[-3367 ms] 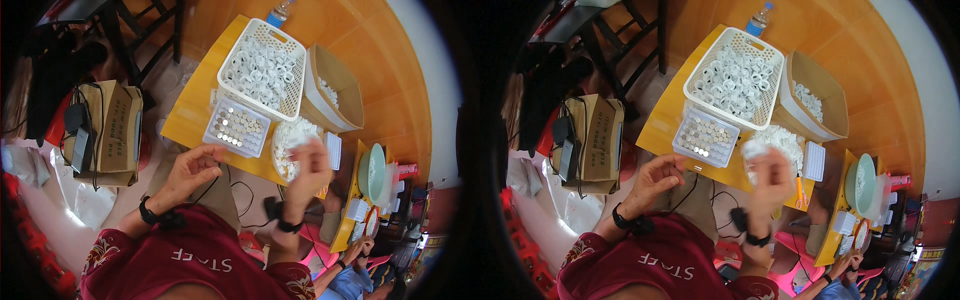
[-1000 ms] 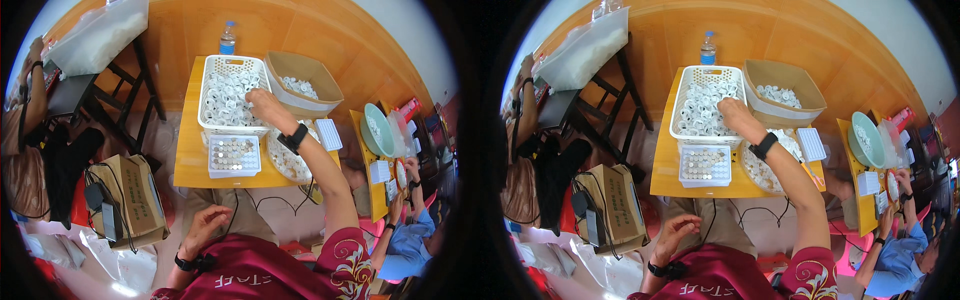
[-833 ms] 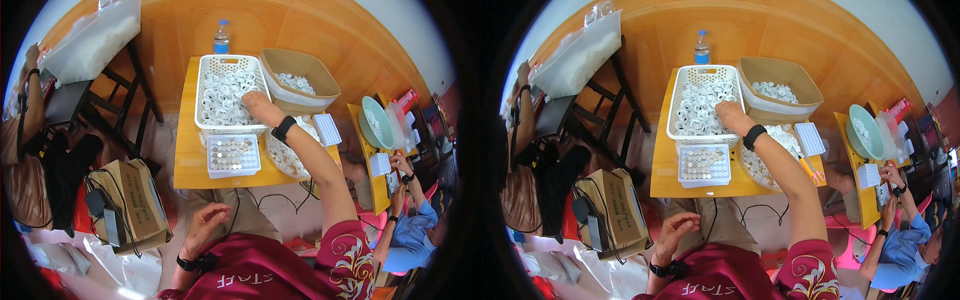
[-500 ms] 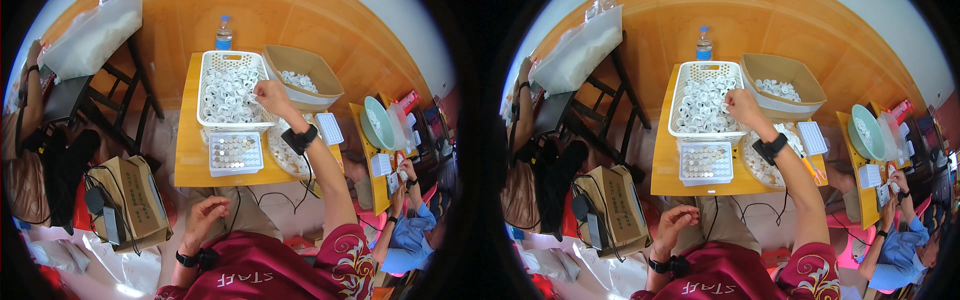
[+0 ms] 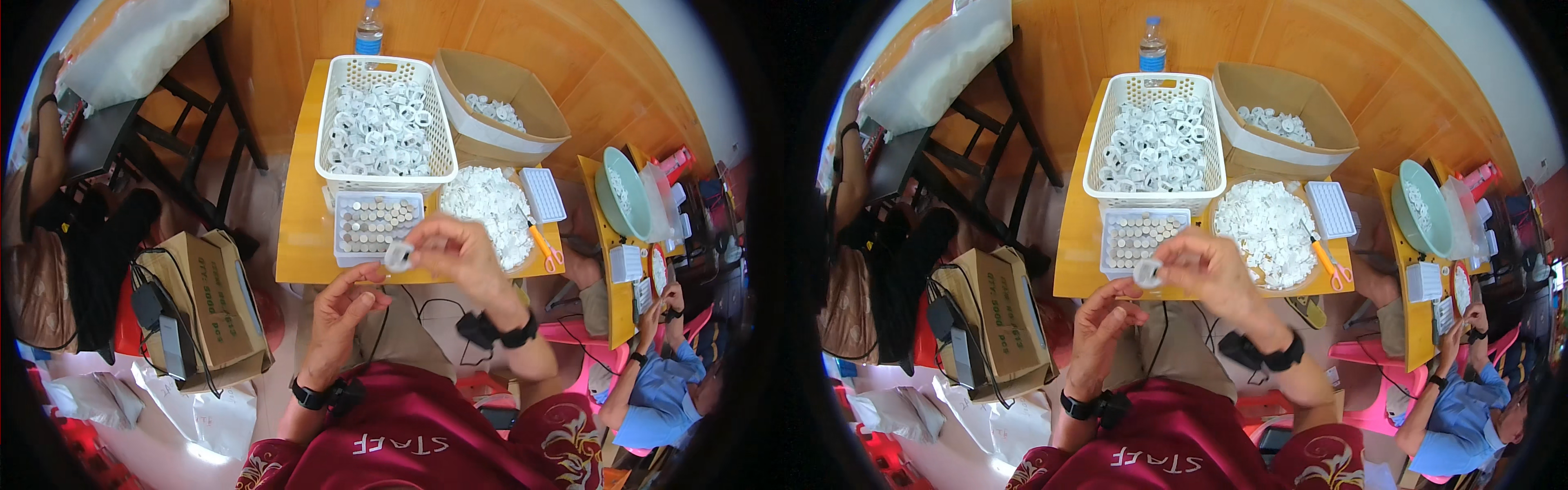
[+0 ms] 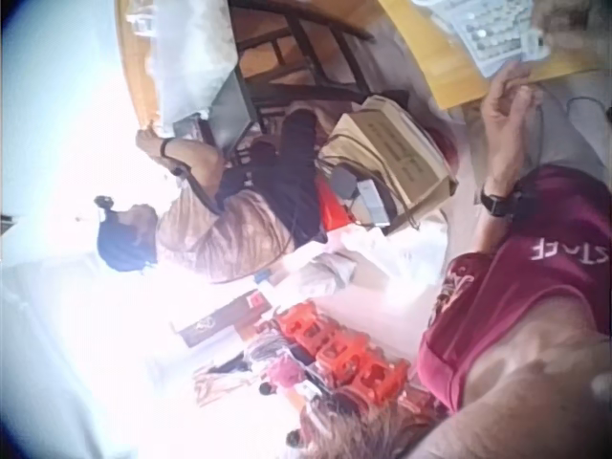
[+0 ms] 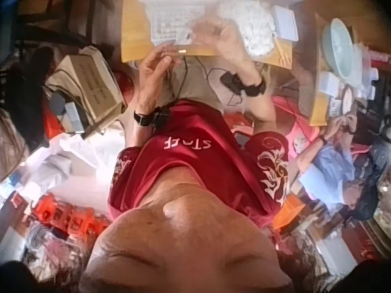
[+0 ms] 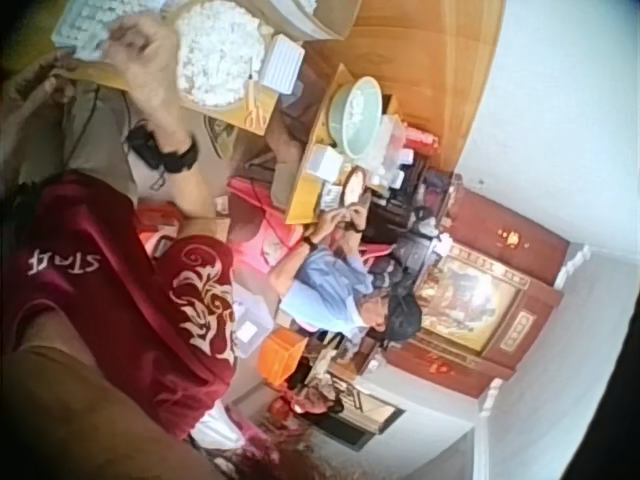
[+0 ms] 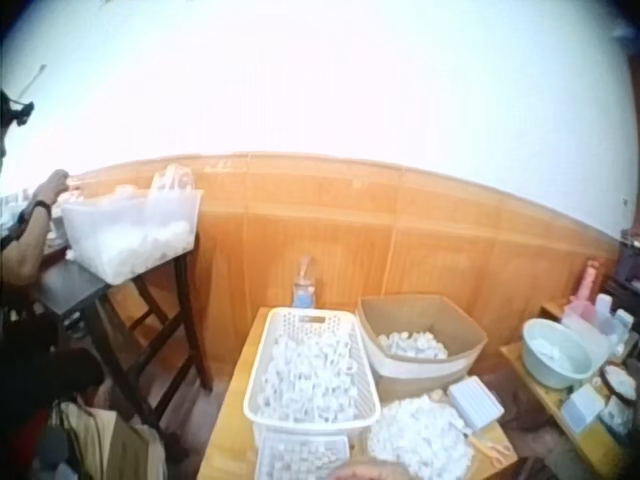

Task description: Assembling small electronic components into plastic housings for a manufacturing task.

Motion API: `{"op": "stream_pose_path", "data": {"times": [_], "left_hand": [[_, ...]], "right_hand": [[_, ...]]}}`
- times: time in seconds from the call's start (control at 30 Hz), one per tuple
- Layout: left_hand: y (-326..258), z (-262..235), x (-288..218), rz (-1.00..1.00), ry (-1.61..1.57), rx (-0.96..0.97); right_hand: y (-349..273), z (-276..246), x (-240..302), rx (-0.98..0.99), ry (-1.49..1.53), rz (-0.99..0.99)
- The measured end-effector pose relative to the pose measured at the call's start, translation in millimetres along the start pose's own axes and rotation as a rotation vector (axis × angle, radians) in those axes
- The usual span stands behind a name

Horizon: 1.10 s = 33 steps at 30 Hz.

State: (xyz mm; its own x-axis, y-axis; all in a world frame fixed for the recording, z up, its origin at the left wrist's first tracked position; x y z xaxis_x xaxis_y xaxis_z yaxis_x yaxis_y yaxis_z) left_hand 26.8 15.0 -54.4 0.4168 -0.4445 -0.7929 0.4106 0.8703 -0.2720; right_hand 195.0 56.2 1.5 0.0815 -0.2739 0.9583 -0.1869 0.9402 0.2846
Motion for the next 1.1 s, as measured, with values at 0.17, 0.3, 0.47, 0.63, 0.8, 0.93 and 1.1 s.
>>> {"op": "stream_pose_path", "data": {"times": [0.17, 0.3, 0.47, 0.63, 0.8, 0.93, 1.1], "left_hand": [[-6, -12, 24, 0.103, -0.115, -0.036], [-3, -16, 34, 0.1, -0.077, -0.086], [1, -31, 37, 0.128, -0.09, -0.081], [6, -38, 35, 0.132, -0.042, 0.008], [2, -43, 37, 0.09, -0.101, 0.018], [-6, -53, 36, 0.127, -0.163, -0.058], [-20, -68, 20, 0.121, -0.244, -0.008]], "right_hand": [[-54, 42, -54, -0.211, 0.374, 0.246], [-66, 50, -69, -0.388, 0.509, 0.286], [-72, 62, -80, -0.43, 0.613, 0.374], [-71, 75, -79, -0.541, 0.643, 0.382], [-74, 88, -80, -0.506, 0.653, 0.342], [-68, 88, -66, -0.329, 0.314, 0.277], [-30, 45, -47, -0.279, -0.511, -0.071]]}}
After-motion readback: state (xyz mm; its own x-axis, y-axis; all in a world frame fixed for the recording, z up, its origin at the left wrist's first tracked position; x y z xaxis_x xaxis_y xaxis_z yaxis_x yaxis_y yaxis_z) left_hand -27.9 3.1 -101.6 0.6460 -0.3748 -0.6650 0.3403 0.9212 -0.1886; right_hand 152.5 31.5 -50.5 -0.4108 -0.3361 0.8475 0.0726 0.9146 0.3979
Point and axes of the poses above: each hand's wrist, its own y-axis towards the middle knuckle, its own z-axis out of the palm, x = y × z, the point moved 4 cm from there along y, towards the middle knuckle, and after that the axes turned 13 degrees about -z, right-handed, at the moved point
